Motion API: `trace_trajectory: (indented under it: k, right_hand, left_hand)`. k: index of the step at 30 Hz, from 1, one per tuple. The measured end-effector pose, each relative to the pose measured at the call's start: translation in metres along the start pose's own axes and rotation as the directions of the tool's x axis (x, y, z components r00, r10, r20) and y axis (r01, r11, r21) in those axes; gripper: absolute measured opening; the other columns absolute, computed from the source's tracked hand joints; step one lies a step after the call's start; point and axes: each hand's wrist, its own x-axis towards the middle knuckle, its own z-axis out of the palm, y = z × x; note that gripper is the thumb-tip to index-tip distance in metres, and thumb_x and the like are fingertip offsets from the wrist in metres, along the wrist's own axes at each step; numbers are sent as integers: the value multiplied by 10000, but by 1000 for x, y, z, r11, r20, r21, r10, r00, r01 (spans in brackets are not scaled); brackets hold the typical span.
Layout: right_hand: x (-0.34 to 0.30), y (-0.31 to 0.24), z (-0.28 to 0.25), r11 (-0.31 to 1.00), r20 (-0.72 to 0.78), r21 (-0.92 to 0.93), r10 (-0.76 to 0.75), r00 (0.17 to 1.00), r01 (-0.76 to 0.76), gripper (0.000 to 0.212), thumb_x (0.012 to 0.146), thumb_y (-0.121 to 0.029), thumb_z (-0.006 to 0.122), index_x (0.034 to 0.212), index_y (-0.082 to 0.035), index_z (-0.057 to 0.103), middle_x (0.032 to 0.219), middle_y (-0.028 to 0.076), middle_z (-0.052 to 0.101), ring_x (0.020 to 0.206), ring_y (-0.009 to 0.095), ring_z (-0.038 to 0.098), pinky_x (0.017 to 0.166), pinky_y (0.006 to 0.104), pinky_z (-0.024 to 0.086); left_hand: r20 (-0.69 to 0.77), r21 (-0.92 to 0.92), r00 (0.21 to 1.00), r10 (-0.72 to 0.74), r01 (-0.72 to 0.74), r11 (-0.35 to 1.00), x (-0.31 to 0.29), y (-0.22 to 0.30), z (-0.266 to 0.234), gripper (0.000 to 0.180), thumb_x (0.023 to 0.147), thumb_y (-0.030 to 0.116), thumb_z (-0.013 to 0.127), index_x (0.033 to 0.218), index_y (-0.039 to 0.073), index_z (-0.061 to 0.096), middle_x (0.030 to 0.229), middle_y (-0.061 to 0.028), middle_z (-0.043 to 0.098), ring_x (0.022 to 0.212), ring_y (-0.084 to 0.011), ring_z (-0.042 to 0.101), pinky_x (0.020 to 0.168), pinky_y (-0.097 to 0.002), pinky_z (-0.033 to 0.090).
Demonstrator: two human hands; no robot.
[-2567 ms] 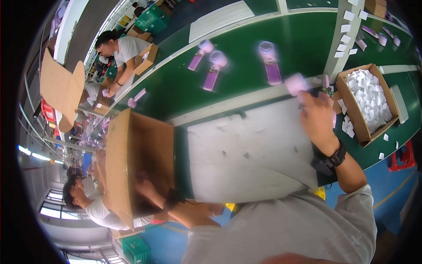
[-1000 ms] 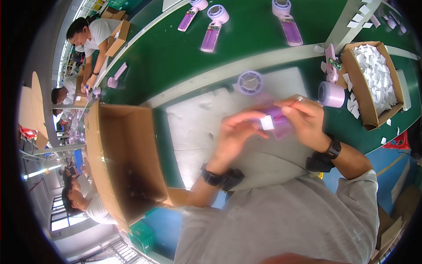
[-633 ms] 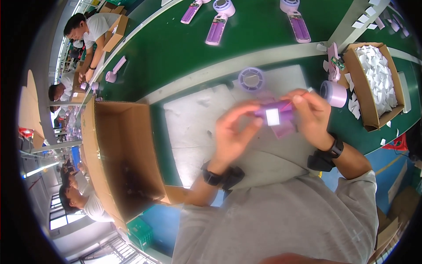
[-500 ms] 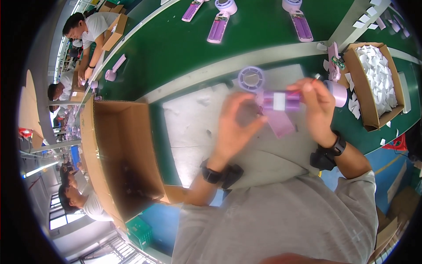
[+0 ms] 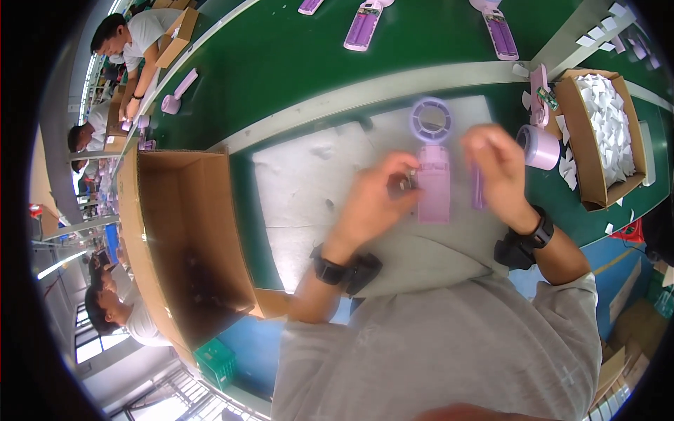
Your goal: The person assembles a handheld fan by connecting a circuit board to the motor wires, inserting a battery into the handle, and testing the device. After placing the unit into a box, they pick up a new housing to repeat the process.
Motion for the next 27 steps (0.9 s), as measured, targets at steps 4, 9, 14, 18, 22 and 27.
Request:
trace_trajectory:
  k: [4,9,14,18,22,27]
  right_hand:
    - [-3,-12,7,878,264,-477,91,960,48,104,895,-68,652,988,-34,621,927,51,614,731,151,609,619,270,470]
    - [-6,-1,14,689,414,-597,-175,893,412,206,740,-51,758,925,-49,668,870,63,593,678,187,636,579,311,517]
    - [-7,3,15,657,416,-625,-175,892,421,212,705,-55,772,895,-49,679,875,58,590,674,216,640,580,328,529]
    - [-8,3,14,661,410,-633,-157,898,404,173,700,-59,776,844,-48,682,868,50,587,658,212,630,568,327,524]
    - [-8,1,13,665,424,-635,-125,897,392,139,696,-60,775,791,-44,675,860,42,583,640,212,616,556,329,517]
    - [-9,0,12,688,443,-623,-82,893,372,153,703,-29,773,764,-18,632,870,74,584,683,227,600,578,322,488]
  left_hand:
    - [60,-125,998,-14,22,992,-1,3,-2,453,733,-24,776,1098,74,527,961,-44,693,874,-142,641,841,-283,500]
    - [116,-169,993,-23,42,985,-3,4,-9,421,737,-28,765,1102,57,572,974,-58,689,897,-141,644,860,-289,506]
    - [104,-158,994,46,-30,987,-2,5,-10,370,738,-67,725,1082,49,651,938,-63,672,919,-156,644,845,-280,512]
    - [54,-120,992,112,-105,987,-1,0,-9,341,731,-90,697,1041,54,695,932,-69,655,905,-179,644,824,-282,516]
    - [0,50,980,197,-197,979,-3,-6,-10,324,725,-105,676,1003,59,709,977,-85,631,882,-205,643,797,-289,517]
    - [43,25,981,190,-191,981,-2,10,-9,332,715,-118,663,987,65,715,1012,-102,615,863,-230,644,767,-296,515]
